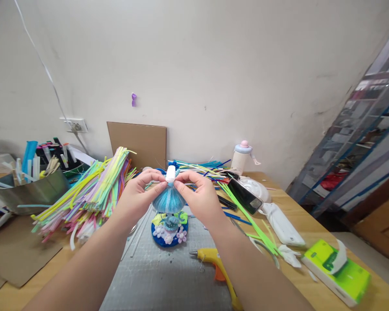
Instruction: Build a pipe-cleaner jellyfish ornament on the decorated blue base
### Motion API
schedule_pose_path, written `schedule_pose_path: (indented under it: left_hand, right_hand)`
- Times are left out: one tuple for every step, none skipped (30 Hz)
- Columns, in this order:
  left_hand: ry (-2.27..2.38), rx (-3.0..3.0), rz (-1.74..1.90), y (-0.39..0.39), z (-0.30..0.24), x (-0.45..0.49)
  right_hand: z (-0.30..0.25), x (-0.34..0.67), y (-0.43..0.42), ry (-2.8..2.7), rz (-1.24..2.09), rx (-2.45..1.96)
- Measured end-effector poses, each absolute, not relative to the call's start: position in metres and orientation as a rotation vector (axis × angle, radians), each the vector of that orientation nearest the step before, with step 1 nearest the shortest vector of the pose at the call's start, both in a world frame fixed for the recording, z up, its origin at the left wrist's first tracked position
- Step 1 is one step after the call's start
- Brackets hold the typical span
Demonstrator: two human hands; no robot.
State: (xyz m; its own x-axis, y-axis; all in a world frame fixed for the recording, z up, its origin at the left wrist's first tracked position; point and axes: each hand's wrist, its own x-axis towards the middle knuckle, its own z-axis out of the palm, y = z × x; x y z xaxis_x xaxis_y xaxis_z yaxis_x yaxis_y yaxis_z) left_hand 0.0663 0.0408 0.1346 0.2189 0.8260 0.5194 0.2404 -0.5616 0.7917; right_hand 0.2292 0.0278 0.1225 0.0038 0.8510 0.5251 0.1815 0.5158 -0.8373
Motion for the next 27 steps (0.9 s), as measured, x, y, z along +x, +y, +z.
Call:
schedule_pose_path:
  left_hand:
    - [0.984, 1.938, 1.344, 0.0404, 0.1348, 0.0662]
    - [0.987, 1.941, 1.339, 0.04, 0.1352, 0.066]
    - [0.989, 1.942, 1.333, 0.0396, 0.1358, 0.066]
    - [0.99, 1.941, 1.326, 0.0392, 0.1364, 0.066]
    - [0.989, 1.939, 1.32, 0.0387, 0.1371, 0.0662]
    - [0.987, 1.936, 1.316, 0.0383, 0.1378, 0.0664]
    - [0.986, 1.932, 1.314, 0.0379, 0.1384, 0.0667]
    - [0.986, 1.928, 1.314, 0.0375, 0.1389, 0.0671]
    - [0.987, 1.926, 1.315, 0.0372, 0.1393, 0.0674]
    - [0.988, 1.926, 1.315, 0.037, 0.1395, 0.0677]
    - [0.989, 1.929, 1.315, 0.0368, 0.1395, 0.0679]
    - [0.988, 1.936, 1.314, 0.0367, 0.1395, 0.0681]
    - [0.986, 1.944, 1.314, 0.0368, 0.1393, 0.0681]
    - [0.984, 1.952, 1.315, 0.0369, 0.1391, 0.0681]
    - [0.983, 1.96, 1.314, 0.0371, 0.1388, 0.068]
    - [0.982, 1.966, 1.315, 0.0373, 0.1385, 0.0677]
    - [0.98, 1.97, 1.31, 0.0376, 0.1382, 0.0674]
    - [0.978, 1.973, 1.303, 0.0378, 0.1379, 0.0671]
    - [0.978, 1.972, 1.297, 0.038, 0.1375, 0.0666]
    - [0.979, 1.969, 1.29, 0.0381, 0.137, 0.0661]
    - [0.981, 1.964, 1.286, 0.038, 0.1365, 0.0655]
    - [0.983, 1.954, 1.285, 0.0379, 0.1358, 0.0648]
    - [0.987, 1.938, 1.282, 0.0376, 0.1351, 0.0639]
    - [0.991, 1.918, 1.28, 0.0372, 0.1343, 0.063]
    - [0.996, 1.898, 1.274, 0.0367, 0.1335, 0.062]
    - [1.001, 1.879, 1.266, 0.0361, 0.1328, 0.061]
    - [1.008, 1.863, 1.26, 0.0355, 0.1321, 0.06]
  right_hand:
    - [0.1221, 0.2292, 0.0277, -1.504, 0.664, -0.935]
    - [0.1216, 0.2291, 0.0276, -1.502, 0.659, -0.938]
    - [0.1209, 0.229, 0.0276, -1.502, 0.656, -0.942]
    - [0.1202, 0.2289, 0.0275, -1.5, 0.652, -0.945]
    - [0.1194, 0.2288, 0.0275, -1.498, 0.649, -0.947]
    - [0.1187, 0.2287, 0.0275, -1.496, 0.646, -0.945]
    - [0.118, 0.2287, 0.0274, -1.495, 0.645, -0.944]
    - [0.1174, 0.2287, 0.0272, -1.496, 0.644, -0.943]
    - [0.1168, 0.2287, 0.027, -1.497, 0.646, -0.942]
    - [0.1163, 0.2288, 0.0268, -1.501, 0.65, -0.941]
    - [0.1159, 0.2289, 0.0266, -1.506, 0.656, -0.939]
    - [0.1156, 0.2289, 0.0264, -1.51, 0.66, -0.937]
    - [0.1153, 0.2289, 0.0263, -1.513, 0.664, -0.933]
    - [0.1151, 0.2289, 0.0262, -1.514, 0.667, -0.929]
    - [0.1148, 0.2288, 0.0262, -1.513, 0.671, -0.926]
    - [0.1146, 0.2287, 0.0261, -1.511, 0.672, -0.925]
    - [0.1144, 0.2286, 0.026, -1.508, 0.673, -0.927]
    - [0.1142, 0.2284, 0.0258, -1.507, 0.673, -0.93]
    - [0.1141, 0.2283, 0.0256, -1.507, 0.673, -0.935]
    - [0.1139, 0.2282, 0.0255, -1.509, 0.673, -0.942]
    - [0.1137, 0.2282, 0.0253, -1.512, 0.672, -0.949]
    - [0.1136, 0.2281, 0.0252, -1.518, 0.673, -0.956]
    - [0.1135, 0.2281, 0.0251, -1.523, 0.675, -0.962]
    - [0.1134, 0.2281, 0.025, -1.525, 0.677, -0.964]
    - [0.1135, 0.2281, 0.025, -1.525, 0.68, -0.964]
    - [0.1136, 0.2281, 0.0249, -1.524, 0.681, -0.963]
    - [0.1139, 0.2281, 0.0248, -1.522, 0.681, -0.962]
